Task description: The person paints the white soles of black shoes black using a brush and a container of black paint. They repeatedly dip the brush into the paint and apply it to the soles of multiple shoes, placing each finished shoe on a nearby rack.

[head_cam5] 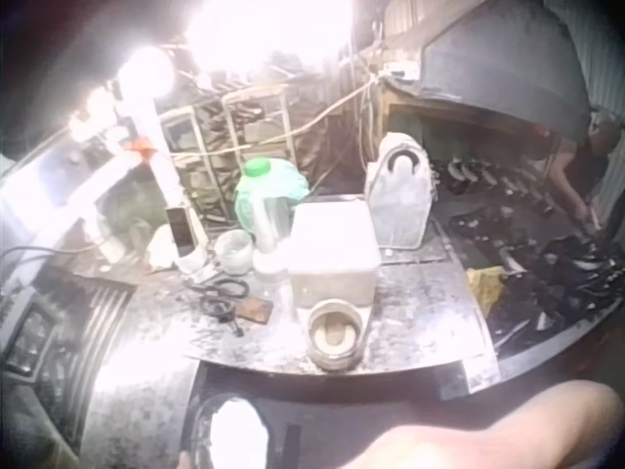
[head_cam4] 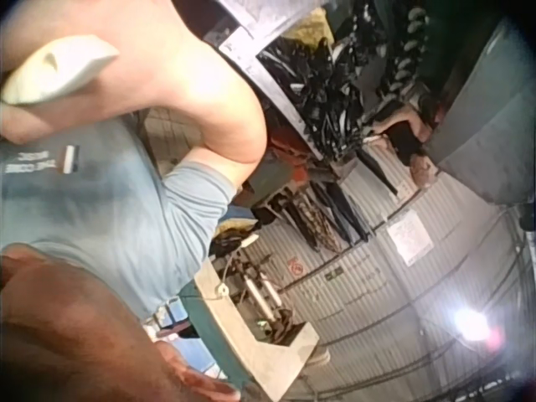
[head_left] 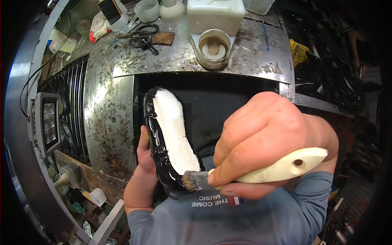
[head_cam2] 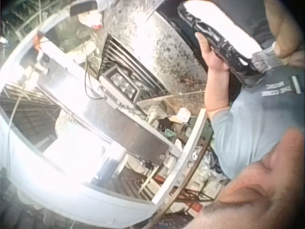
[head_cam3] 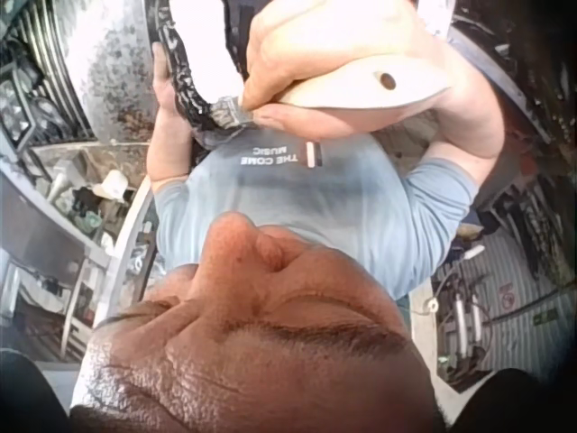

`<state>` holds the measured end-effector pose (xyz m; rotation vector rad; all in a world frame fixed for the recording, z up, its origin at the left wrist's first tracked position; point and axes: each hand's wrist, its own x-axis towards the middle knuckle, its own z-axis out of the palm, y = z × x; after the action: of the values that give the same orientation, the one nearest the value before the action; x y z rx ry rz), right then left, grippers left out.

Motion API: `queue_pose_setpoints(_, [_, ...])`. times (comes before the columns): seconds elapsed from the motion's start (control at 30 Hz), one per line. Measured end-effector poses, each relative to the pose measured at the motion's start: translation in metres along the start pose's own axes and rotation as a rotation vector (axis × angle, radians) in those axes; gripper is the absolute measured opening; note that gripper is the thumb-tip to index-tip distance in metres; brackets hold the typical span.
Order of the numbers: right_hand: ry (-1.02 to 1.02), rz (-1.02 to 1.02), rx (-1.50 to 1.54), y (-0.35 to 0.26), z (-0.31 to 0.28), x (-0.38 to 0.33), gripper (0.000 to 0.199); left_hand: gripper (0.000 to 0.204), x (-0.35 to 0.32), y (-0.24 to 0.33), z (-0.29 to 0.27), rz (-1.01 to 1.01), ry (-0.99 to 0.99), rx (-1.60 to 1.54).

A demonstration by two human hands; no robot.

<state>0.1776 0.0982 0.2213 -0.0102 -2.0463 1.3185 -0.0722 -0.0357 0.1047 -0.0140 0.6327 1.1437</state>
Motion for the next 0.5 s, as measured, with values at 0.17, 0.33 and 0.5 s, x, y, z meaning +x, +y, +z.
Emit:
queue_pose_setpoints(0.17, [-0.022,-0.027,0.024,0.001,-0.003,0.009,0.009,0.088,0.015,-0.011,-0.023,-0.145,-0.201,-0.196])
queue_pose_setpoints(0.33, [-0.007,-0.054,0.118,0.010,0.000,0.015,0.008,0.090,0.017,-0.020,0.030,-0.205,-0.042,-0.306])
queue_pose_setpoints(0.5, [-0.020,-0.092,0.160,0.019,0.001,0.023,0.009,0.089,0.025,-0.023,0.035,-0.312,-0.136,-0.341])
